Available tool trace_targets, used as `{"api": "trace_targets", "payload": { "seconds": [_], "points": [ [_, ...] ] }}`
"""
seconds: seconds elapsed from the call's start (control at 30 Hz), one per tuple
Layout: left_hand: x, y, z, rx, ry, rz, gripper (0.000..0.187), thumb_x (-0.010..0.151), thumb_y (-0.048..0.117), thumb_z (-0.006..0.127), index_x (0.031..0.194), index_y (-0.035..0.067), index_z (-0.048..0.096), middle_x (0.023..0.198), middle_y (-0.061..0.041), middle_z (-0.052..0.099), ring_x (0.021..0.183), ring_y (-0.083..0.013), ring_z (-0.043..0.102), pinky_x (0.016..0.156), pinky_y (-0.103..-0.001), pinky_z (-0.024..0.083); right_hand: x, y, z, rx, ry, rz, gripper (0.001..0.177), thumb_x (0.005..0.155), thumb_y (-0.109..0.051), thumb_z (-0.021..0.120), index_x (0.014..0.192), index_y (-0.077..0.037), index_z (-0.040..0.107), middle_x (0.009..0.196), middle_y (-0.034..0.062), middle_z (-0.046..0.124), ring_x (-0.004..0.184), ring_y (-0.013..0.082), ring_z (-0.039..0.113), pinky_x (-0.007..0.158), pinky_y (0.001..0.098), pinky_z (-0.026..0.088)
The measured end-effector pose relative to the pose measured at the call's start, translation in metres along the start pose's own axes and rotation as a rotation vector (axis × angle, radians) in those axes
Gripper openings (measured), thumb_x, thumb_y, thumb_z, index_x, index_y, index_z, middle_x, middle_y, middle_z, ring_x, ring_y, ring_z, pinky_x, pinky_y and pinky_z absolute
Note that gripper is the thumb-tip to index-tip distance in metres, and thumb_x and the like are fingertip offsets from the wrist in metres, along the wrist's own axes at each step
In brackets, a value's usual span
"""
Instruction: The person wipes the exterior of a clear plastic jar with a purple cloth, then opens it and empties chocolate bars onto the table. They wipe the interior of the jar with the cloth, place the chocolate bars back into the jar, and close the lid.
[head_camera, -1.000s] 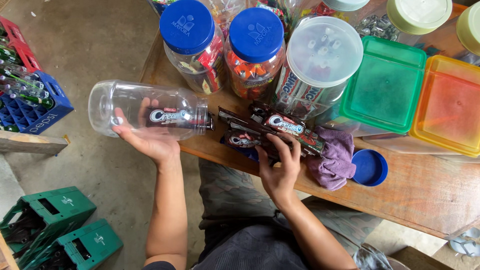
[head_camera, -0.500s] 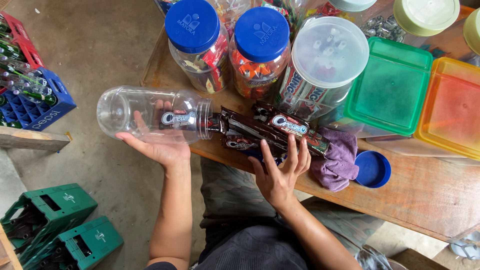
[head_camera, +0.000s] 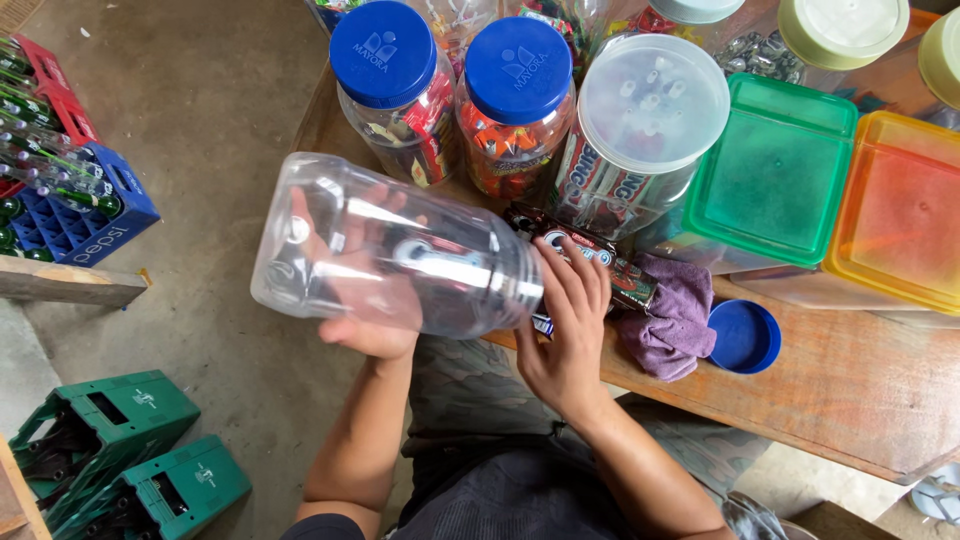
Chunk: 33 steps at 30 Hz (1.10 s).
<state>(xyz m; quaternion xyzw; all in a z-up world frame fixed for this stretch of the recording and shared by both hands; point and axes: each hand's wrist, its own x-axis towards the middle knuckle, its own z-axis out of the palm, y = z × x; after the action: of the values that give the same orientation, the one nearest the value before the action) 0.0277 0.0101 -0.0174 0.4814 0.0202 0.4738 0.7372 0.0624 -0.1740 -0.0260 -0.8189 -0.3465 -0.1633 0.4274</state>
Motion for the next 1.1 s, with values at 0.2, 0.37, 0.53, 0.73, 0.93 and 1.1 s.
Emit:
{"api": "trace_targets", "payload": {
  "seconds": [0.2,0.37,0.53,0.73,0.93,1.1],
  "points": [
    [0.008,-0.005,0.007,-0.025,-0.048,-0.005,0.126,0.080,0.086,0.063,0.170,0.018,0.009,0.142,-0.019,0.056,0.130,-0.0366,0.055,0.108,-0.049,0.048,0.025,0.016,-0.015,0.078,0.053,0.098,0.051,0.080,0.002,0.075,0.130,-0.007,0.067,0.108,0.0079,0.069,0.112,0.0259,0.064,0.117,0.0496,0.039],
    [0.021,-0.012,-0.017,-0.077,0.261,-0.128,0.124,0.077,0.089,0.056,0.169,0.020,0.010,0.146,-0.020,0.055,0.139,-0.0386,0.053,0.115,-0.058,0.046,0.025,0.033,-0.025,-0.062,0.124,0.136,0.032,0.088,-0.003,0.081,0.118,-0.012,0.075,0.102,0.0055,0.068,0.096,0.0258,0.062,0.088,0.0394,0.048],
    [0.017,-0.020,-0.030,-0.238,0.362,-0.354,0.124,0.069,0.089,0.056,0.165,0.020,0.017,0.155,-0.027,0.043,0.144,-0.0411,0.049,0.118,-0.062,0.043,0.017,0.040,-0.026,-0.168,0.145,0.084,0.033,0.086,-0.003,0.083,0.117,-0.008,0.074,0.109,0.0108,0.069,0.102,0.0302,0.063,0.090,0.0416,0.051],
    [-0.003,-0.026,-0.027,-0.227,0.323,-0.424,0.122,0.068,0.088,0.060,0.161,0.017,0.022,0.156,-0.028,0.038,0.144,-0.0422,0.047,0.121,-0.064,0.043,-0.033,0.066,-0.069,-0.058,0.340,0.204,0.030,0.091,0.009,0.074,0.118,-0.003,0.071,0.116,0.0150,0.069,0.110,0.0272,0.069,0.099,0.0361,0.055],
    [0.008,-0.009,-0.036,-0.385,0.392,-0.459,0.115,0.082,0.080,0.064,0.166,0.008,0.030,0.157,-0.023,0.040,0.147,-0.0440,0.050,0.124,-0.060,0.048,-0.079,0.088,-0.122,-0.159,0.355,0.316,0.029,0.092,0.011,0.069,0.120,0.001,0.068,0.121,0.0162,0.067,0.115,0.0291,0.067,0.102,0.0355,0.053],
    [0.007,-0.002,-0.030,-0.114,0.390,-0.411,0.107,0.064,0.080,0.067,0.148,0.032,0.020,0.150,-0.011,0.036,0.126,-0.0380,0.058,0.110,-0.057,0.053,-0.078,0.064,-0.097,-0.008,0.273,0.109,0.037,0.085,0.001,0.076,0.120,0.003,0.065,0.118,0.0162,0.065,0.116,0.0309,0.064,0.106,0.0417,0.051]
  ]
}}
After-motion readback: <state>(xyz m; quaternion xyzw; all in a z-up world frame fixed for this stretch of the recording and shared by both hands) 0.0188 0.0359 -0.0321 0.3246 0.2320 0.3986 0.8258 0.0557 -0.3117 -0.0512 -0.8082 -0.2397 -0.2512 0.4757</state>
